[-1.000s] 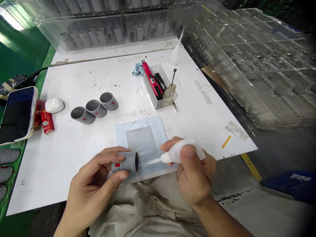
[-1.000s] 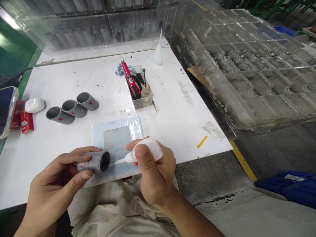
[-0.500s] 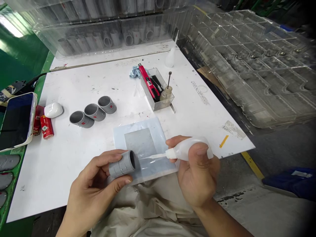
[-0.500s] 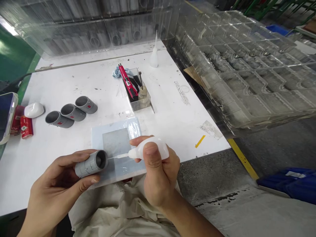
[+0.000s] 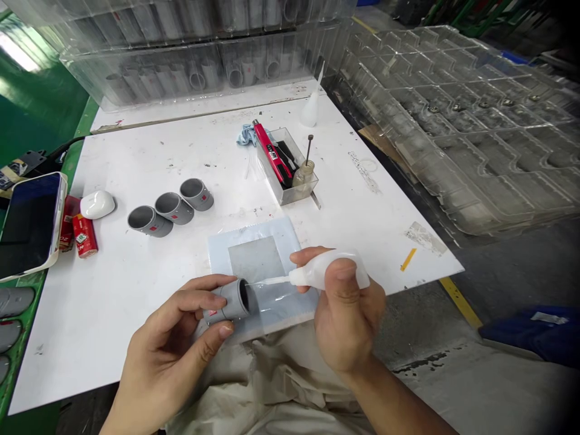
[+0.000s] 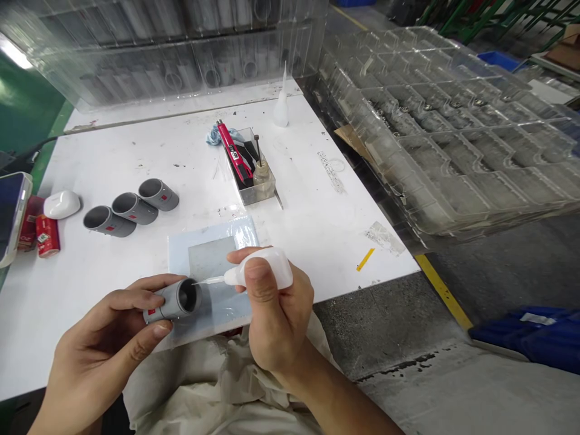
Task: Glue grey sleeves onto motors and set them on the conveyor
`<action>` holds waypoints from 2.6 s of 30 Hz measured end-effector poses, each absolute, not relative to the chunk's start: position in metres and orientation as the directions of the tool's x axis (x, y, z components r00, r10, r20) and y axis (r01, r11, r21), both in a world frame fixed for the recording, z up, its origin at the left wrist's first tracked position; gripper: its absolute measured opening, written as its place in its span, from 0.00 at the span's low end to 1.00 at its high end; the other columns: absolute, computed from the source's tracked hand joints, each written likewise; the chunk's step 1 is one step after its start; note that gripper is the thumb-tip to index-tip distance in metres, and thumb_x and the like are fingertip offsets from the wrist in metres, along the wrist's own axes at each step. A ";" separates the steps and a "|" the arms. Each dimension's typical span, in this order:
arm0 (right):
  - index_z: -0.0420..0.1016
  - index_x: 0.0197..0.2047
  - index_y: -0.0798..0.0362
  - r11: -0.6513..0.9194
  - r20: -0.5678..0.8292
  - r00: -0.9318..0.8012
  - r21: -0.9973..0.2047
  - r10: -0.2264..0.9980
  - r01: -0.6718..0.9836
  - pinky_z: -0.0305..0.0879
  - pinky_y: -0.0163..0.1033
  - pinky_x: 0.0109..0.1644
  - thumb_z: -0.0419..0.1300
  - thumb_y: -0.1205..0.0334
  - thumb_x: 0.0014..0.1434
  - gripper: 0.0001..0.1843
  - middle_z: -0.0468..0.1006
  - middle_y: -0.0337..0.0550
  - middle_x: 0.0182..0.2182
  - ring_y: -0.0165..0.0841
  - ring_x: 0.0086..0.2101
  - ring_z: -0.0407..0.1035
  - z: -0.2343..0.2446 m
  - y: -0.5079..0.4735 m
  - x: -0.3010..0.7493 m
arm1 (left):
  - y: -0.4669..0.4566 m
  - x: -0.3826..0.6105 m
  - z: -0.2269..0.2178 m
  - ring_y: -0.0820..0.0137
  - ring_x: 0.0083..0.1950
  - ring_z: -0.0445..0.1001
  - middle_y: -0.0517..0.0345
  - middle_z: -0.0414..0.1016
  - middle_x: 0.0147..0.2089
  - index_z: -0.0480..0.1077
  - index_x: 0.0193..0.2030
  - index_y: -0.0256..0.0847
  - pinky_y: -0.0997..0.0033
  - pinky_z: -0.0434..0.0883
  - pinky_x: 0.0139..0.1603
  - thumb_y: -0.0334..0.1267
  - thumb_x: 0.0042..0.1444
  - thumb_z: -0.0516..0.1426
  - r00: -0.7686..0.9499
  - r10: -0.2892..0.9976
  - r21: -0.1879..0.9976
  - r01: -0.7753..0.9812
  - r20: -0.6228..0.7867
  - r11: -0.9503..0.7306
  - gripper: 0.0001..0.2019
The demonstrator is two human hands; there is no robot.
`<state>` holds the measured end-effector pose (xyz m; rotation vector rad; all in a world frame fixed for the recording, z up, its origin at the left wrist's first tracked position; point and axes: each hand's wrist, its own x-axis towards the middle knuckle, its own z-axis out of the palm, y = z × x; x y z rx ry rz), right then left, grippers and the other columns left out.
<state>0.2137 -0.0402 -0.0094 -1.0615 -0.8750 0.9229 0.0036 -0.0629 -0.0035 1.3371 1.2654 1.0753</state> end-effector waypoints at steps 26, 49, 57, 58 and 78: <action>0.89 0.39 0.46 0.162 0.080 0.346 -0.964 0.935 -0.213 0.73 0.36 0.35 0.62 0.44 0.75 0.20 0.87 0.40 0.37 0.32 0.33 0.77 -0.011 -0.038 0.214 | -0.064 -0.002 -0.004 0.66 0.63 0.79 0.55 0.82 0.62 0.78 0.48 0.52 0.79 0.80 0.53 0.29 0.68 0.64 0.167 0.986 0.982 0.187 0.005 -0.036 0.10; 0.88 0.36 0.48 0.142 0.065 0.326 -0.965 0.943 -0.220 0.71 0.35 0.31 0.64 0.45 0.74 0.20 0.87 0.40 0.34 0.30 0.29 0.75 -0.011 -0.044 0.221 | -0.064 0.000 -0.006 0.67 0.61 0.80 0.55 0.82 0.61 0.79 0.48 0.51 0.79 0.79 0.53 0.28 0.67 0.65 0.136 0.990 0.987 0.153 0.021 -0.042 0.11; 0.87 0.34 0.49 0.187 0.064 0.388 -0.939 0.920 -0.288 0.68 0.40 0.28 0.62 0.45 0.74 0.22 0.84 0.43 0.31 0.32 0.26 0.72 -0.008 -0.042 0.222 | -0.065 0.004 -0.003 0.66 0.66 0.79 0.59 0.82 0.63 0.80 0.62 0.57 0.77 0.77 0.63 0.26 0.63 0.67 0.037 0.999 0.960 0.277 0.016 -0.025 0.25; 0.87 0.34 0.49 0.195 0.063 0.402 -0.935 0.913 -0.295 0.68 0.40 0.28 0.62 0.44 0.73 0.23 0.85 0.43 0.31 0.32 0.25 0.72 -0.008 -0.041 0.222 | -0.065 0.004 -0.003 0.66 0.68 0.78 0.60 0.82 0.63 0.81 0.61 0.57 0.76 0.77 0.64 0.26 0.63 0.67 0.036 0.999 0.958 0.285 0.022 -0.031 0.24; 0.88 0.37 0.50 0.047 0.006 0.175 -0.971 0.985 -0.235 0.65 0.42 0.31 0.60 0.44 0.74 0.23 0.78 0.42 0.24 0.36 0.26 0.70 -0.011 -0.045 0.223 | -0.065 0.007 -0.008 0.69 0.59 0.79 0.60 0.80 0.58 0.78 0.47 0.53 0.78 0.76 0.47 0.19 0.61 0.62 0.053 0.997 0.958 0.280 0.057 -0.070 0.20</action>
